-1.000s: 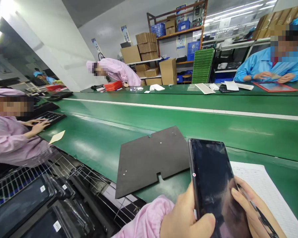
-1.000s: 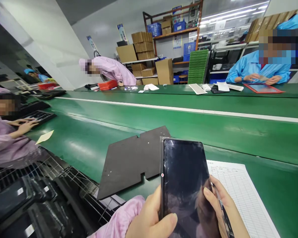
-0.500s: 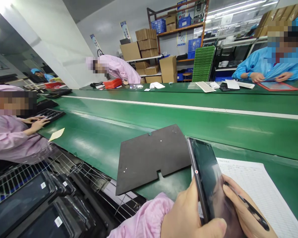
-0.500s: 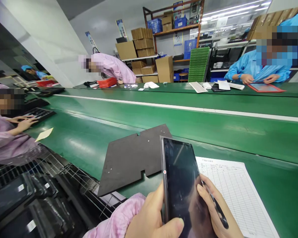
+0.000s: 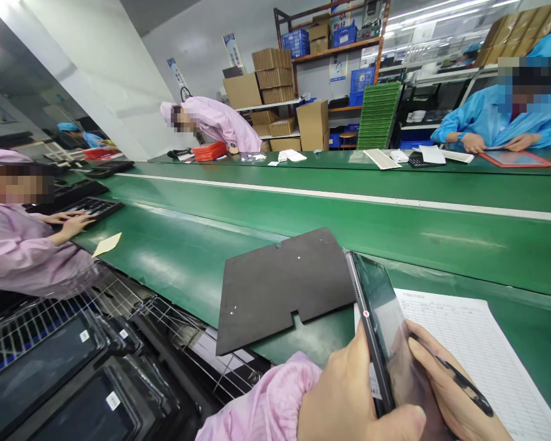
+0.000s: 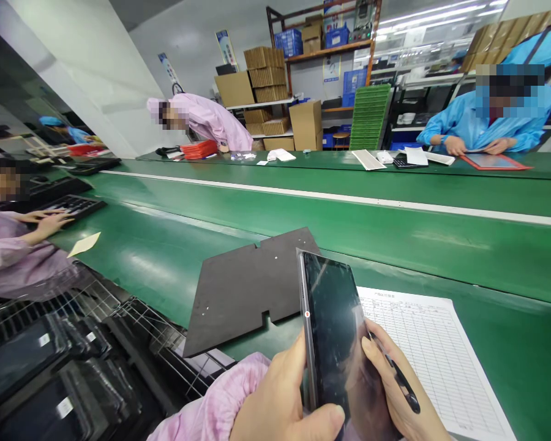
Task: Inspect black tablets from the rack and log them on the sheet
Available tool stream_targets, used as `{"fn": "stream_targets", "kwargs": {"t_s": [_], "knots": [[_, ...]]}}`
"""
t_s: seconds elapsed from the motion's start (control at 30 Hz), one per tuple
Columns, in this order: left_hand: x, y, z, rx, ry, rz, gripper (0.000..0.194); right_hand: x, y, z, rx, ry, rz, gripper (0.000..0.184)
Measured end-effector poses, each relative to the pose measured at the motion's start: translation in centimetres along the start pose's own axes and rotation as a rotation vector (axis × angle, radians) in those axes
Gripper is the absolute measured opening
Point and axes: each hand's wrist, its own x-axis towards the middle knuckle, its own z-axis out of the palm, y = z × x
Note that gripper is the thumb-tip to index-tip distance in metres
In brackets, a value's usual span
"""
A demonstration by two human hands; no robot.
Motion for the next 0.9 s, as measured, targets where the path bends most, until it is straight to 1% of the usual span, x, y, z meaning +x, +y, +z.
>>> {"fn": "stream_targets", "kwargs": {"t_s": [0.07, 0.13, 0.2, 0.27, 0.3, 0.4, 0.47, 0.53, 0.67, 0.77, 0.83, 0.9], "knots": [[-0.3, 0.7, -0.2, 0.014, -0.004, -0.061, 0.077, 0.1, 0.4, -0.4, 0.013, -0.018, 0.007, 0.046], [-0.5, 1.0, 0.0, 0.032, 0.002, -0.087, 0.077, 0.1, 0.5, -0.6, -0.002, -0.018, 0.006, 0.048], [-0.5, 0.6, 0.4, 0.024, 0.072, -0.072, 0.078, 0.0, 0.4, -0.7, -0.042, 0.002, -0.037, 0.052], [-0.3, -0.2, 1.0, -0.001, 0.155, -0.039, 0.08, -0.1, 0.0, -0.6, -0.09, 0.039, -0.11, 0.055], [-0.3, -0.6, 1.3, -0.014, 0.173, -0.018, 0.08, -0.1, -0.2, -0.6, -0.116, 0.053, -0.138, 0.056], [-0.1, -1.5, 1.5, -0.037, 0.121, 0.031, 0.08, -0.1, -0.7, -0.5, -0.17, 0.086, -0.173, 0.061], [-0.2, -1.3, 1.2, -0.027, 0.106, 0.014, 0.078, -0.1, -0.7, -0.7, -0.176, 0.111, -0.177, 0.066], [-0.4, -0.8, 0.8, -0.024, 0.114, -0.009, 0.076, -0.1, -0.6, -1.0, -0.169, 0.14, -0.178, 0.068], [-0.7, 0.4, 0.1, -0.057, 0.033, 0.007, 0.072, -0.3, -0.6, -1.3, -0.173, 0.152, -0.172, 0.06], [-0.9, 0.9, 0.0, -0.03, 0.029, -0.017, 0.071, -0.5, -0.8, -1.4, -0.196, 0.149, -0.144, 0.058], [-0.8, 0.9, 0.0, 0.014, 0.036, -0.056, 0.072, -0.6, -0.8, -1.4, -0.195, 0.142, -0.137, 0.057], [-0.6, 0.2, 0.2, 0.023, 0.03, -0.063, 0.075, -0.6, -0.6, -1.2, -0.181, 0.133, -0.145, 0.056]]}}
